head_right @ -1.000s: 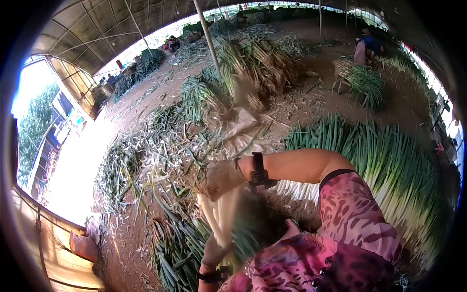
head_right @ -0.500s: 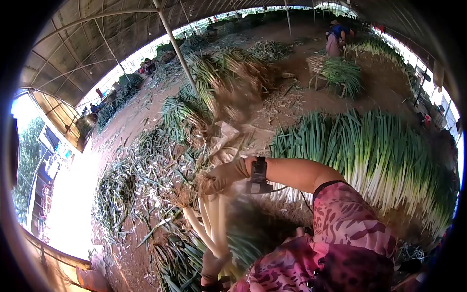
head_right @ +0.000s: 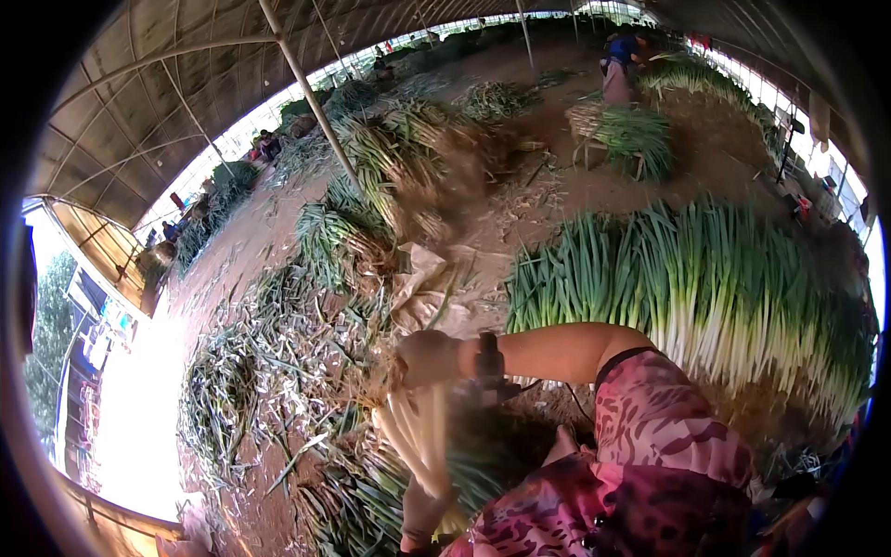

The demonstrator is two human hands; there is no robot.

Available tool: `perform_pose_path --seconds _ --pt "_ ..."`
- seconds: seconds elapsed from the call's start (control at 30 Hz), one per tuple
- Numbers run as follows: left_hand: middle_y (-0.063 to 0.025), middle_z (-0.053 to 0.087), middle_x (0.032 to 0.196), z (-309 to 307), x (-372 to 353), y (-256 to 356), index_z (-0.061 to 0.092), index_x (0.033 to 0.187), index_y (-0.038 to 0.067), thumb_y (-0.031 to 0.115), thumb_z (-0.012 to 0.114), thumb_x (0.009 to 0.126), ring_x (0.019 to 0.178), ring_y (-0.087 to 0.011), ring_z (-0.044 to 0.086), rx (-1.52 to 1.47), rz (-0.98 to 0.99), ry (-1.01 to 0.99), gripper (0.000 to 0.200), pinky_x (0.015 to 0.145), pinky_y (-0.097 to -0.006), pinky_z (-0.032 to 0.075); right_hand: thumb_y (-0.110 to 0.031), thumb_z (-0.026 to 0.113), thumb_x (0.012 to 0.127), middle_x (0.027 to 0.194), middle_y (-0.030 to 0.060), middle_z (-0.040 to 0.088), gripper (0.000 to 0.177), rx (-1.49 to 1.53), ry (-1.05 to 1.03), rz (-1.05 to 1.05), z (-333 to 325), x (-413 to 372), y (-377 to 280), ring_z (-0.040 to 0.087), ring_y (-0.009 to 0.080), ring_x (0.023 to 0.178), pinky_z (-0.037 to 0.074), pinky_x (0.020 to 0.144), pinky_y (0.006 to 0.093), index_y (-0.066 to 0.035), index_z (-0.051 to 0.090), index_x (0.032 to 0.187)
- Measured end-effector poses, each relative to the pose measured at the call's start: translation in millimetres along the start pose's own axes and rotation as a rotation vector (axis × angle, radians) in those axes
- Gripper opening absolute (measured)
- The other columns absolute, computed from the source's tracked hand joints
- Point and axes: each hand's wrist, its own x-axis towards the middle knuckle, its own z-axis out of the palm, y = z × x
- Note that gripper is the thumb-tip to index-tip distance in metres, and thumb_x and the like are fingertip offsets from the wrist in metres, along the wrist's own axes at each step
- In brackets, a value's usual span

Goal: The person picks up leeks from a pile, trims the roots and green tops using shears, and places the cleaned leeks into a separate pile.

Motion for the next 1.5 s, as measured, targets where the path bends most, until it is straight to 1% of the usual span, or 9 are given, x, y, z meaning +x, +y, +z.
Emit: perform_pose_path --seconds 0.27,0.4,0.5,0.6,0.8,1.03,1.17,1.33,1.5 --pt "-0.0098 0.070 0.092 10 4 -4 0.059 0.117 0.001 0.024 0.082 0.075 0.082 -0.0206 0.068 0.005 0.062 0.142 0.053 0.074 -0.0354 0.055 -0.026 0.065 0.092 0.072 0.0160 0.067 0.025 0.312 0.759 0.120 -26 56 101 0.069 0.0337 0.070 0.052 0.067 0.0452 -0.002 0.068 0.089" --pt "-0.0205 0.072 0.099 8 10 -7 0.058 0.124 -0.001 0.039 0.085 0.070 0.090 -0.0339 0.072 -0.033 -0.018 0.175 0.072 0.079 -0.0414 0.056 -0.075 0.057 0.087 0.114 0.0221 0.069 0.088 0.078 0.026 -0.177 -56 16 -7 0.063 0.0337 0.115 0.049 0.097 0.0470 0.001 0.059 0.132" --pt "-0.0246 0.071 0.095 20 21 -13 0.059 0.118 -0.004 0.043 0.087 0.068 0.088 -0.0383 0.071 0.123 -0.032 0.174 0.073 0.076 -0.0440 0.056 -0.070 0.058 0.089 0.113 0.0091 0.071 0.075 -0.501 0.097 -0.714 16 -7 -29 0.043 0.0276 0.137 0.028 0.114 0.0553 -0.008 0.063 0.131" --pt "-0.0267 0.071 0.091 33 22 -10 0.059 0.115 -0.005 0.046 0.087 0.067 0.086 -0.0434 0.070 0.207 -0.036 0.162 0.076 0.073 -0.0476 0.055 -0.042 0.057 0.097 0.099 -0.0007 0.073 0.034 -0.568 -0.231 -0.693 49 4 -16 0.068 0.0202 0.092 0.044 0.093 0.0627 -0.013 0.074 0.100" --pt "-0.0261 0.070 0.085 39 20 -23 0.059 0.108 -0.002 0.050 0.088 0.066 0.084 -0.0453 0.070 0.258 -0.018 0.197 0.073 0.070 -0.0508 0.055 -0.027 0.059 0.091 0.096 0.0016 0.074 0.025 -0.485 -0.331 -0.413 29 7 -16 0.068 0.0222 0.066 0.053 0.073 0.0450 -0.016 0.074 0.108" --pt "-0.0217 0.072 0.089 41 12 -13 0.061 0.109 -0.001 0.045 0.089 0.065 0.081 -0.0422 0.069 0.208 -0.041 0.218 0.069 0.071 -0.0461 0.055 -0.031 0.069 0.088 0.090 0.0130 0.074 0.040 -0.582 -0.414 -0.436 60 30 16 0.073 0.0309 0.090 0.057 0.082 0.0403 -0.003 0.067 0.117" --pt "-0.0154 0.072 0.089 17 23 13 0.064 0.108 -0.001 0.026 0.085 0.069 0.077 -0.0260 0.070 -0.078 -0.044 0.285 0.052 0.072 -0.0390 0.055 -0.018 0.064 0.087 0.083 0.0190 0.069 0.027 0.195 0.254 -0.122 29 53 56 0.070 0.0354 0.083 0.054 0.074 0.0482 0.000 0.065 0.108" --pt "-0.0076 0.069 0.089 -14 26 58 0.060 0.116 -0.003 0.012 0.079 0.076 0.075 -0.0149 0.066 -0.134 0.039 0.186 0.047 0.066 -0.0308 0.054 -0.017 0.059 0.090 0.078 0.0202 0.067 0.016 0.056 0.707 -0.100 -37 75 86 0.066 0.0381 0.073 0.051 0.067 0.0494 -0.002 0.063 0.090" --pt "-0.0070 0.068 0.090 -25 11 33 0.060 0.113 -0.003 0.006 0.079 0.073 0.078 -0.0162 0.066 -0.182 0.036 0.226 0.044 0.070 -0.0306 0.055 -0.034 0.060 0.099 0.078 0.0124 0.070 0.034 0.070 0.219 0.035 -85 70 130 0.064 0.0234 0.069 0.051 0.064 0.0413 -0.002 0.071 0.097"
